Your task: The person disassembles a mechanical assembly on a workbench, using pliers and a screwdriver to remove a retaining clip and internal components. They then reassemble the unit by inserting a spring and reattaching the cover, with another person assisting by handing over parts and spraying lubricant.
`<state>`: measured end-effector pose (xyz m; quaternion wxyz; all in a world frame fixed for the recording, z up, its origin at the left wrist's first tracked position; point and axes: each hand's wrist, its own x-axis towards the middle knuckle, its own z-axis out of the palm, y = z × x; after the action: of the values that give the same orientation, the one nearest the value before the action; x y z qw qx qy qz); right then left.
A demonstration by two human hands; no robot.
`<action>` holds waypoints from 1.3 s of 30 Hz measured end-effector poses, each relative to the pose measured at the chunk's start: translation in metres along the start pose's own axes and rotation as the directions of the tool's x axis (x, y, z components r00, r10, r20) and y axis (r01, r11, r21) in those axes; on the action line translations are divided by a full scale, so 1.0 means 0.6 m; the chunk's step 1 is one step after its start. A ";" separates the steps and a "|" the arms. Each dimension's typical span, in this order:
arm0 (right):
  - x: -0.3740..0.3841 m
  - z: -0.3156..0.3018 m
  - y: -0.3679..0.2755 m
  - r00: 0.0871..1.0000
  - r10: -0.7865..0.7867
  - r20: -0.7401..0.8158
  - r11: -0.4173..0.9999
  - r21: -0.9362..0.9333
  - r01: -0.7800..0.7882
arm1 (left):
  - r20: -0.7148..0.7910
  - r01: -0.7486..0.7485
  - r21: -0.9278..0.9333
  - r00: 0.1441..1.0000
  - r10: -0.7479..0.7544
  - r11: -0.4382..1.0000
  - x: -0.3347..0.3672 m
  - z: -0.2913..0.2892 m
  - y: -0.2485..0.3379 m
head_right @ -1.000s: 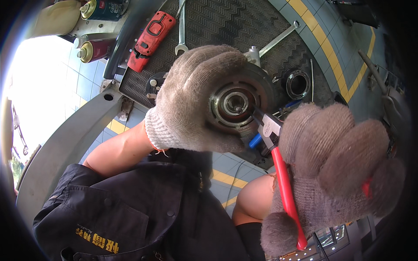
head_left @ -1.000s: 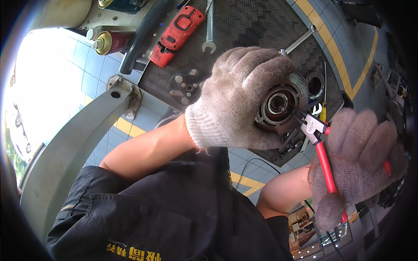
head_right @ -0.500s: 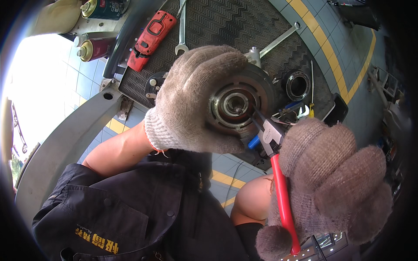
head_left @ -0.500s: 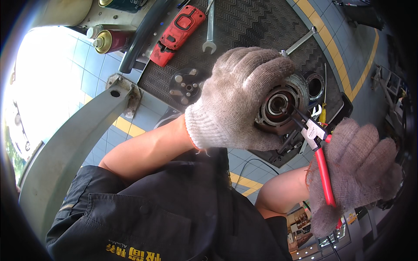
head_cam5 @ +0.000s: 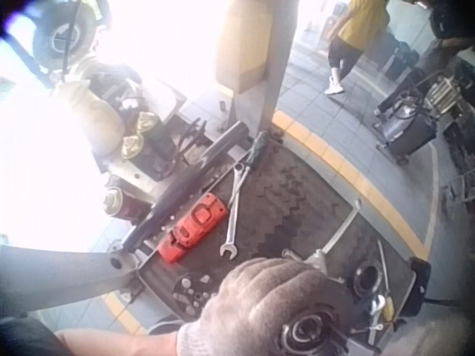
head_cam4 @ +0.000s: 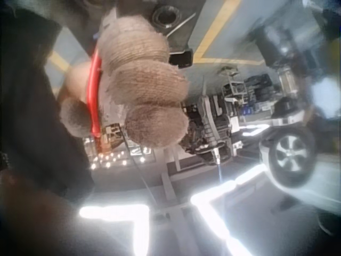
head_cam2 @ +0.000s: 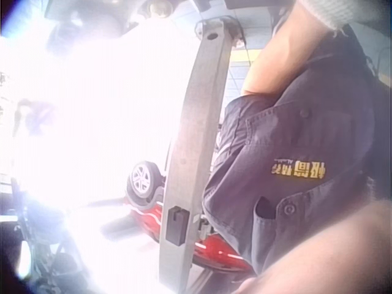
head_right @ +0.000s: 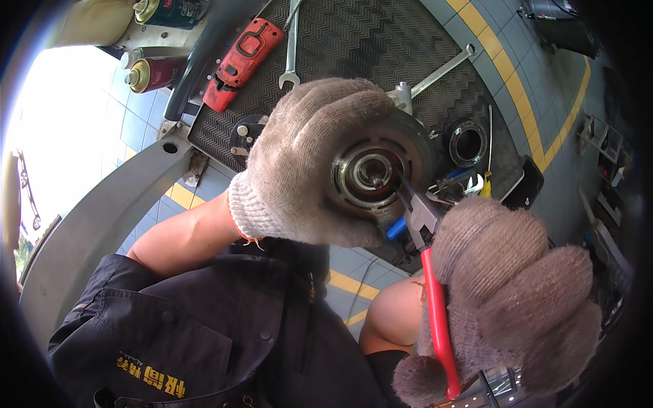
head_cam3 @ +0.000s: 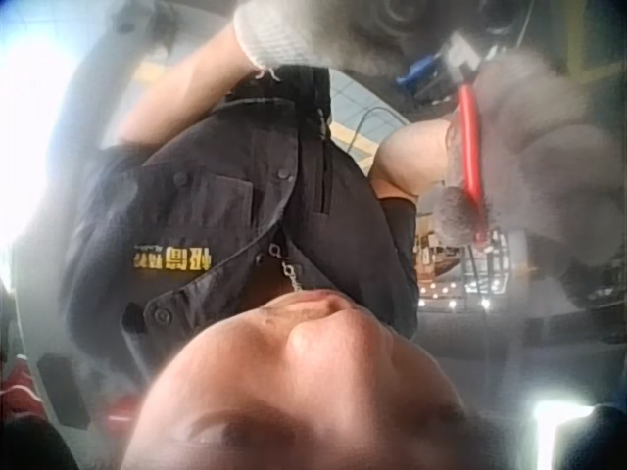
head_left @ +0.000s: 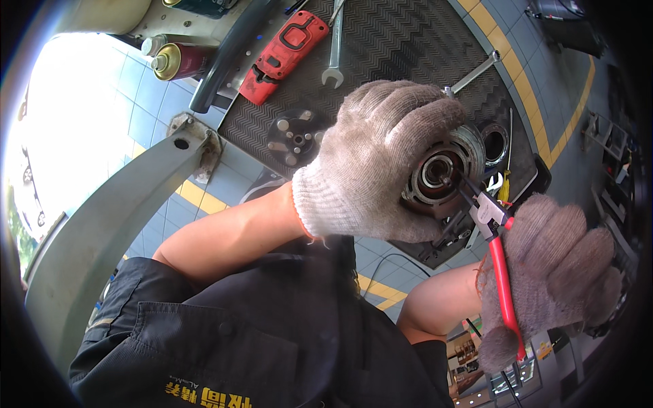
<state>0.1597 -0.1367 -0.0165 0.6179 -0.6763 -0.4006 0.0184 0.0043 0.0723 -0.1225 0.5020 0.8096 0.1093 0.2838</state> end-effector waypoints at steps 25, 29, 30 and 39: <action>0.030 0.017 0.003 0.995 0.048 0.091 0.974 0.218 -0.067 | 0.036 -0.001 0.039 0.999 -0.001 0.999 -0.003 -0.003 0.004; 0.026 0.016 -0.001 0.995 0.071 0.076 0.968 0.236 -0.087 | 0.034 -0.005 0.026 0.999 0.004 1.000 -0.002 -0.002 0.002; 0.026 0.017 -0.001 0.994 0.074 0.075 0.966 0.241 -0.090 | 0.029 -0.008 0.019 1.000 0.007 1.000 -0.002 -0.002 0.002; 0.013 0.031 -0.018 0.984 0.168 0.060 0.933 0.311 -0.178 | 0.002 0.021 -0.028 1.000 -0.021 0.999 0.000 0.004 0.001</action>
<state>0.1498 -0.1182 -0.0080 0.7075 -0.6011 -0.3411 0.1474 0.0055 0.0705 -0.1230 0.5163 0.8017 0.1132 0.2792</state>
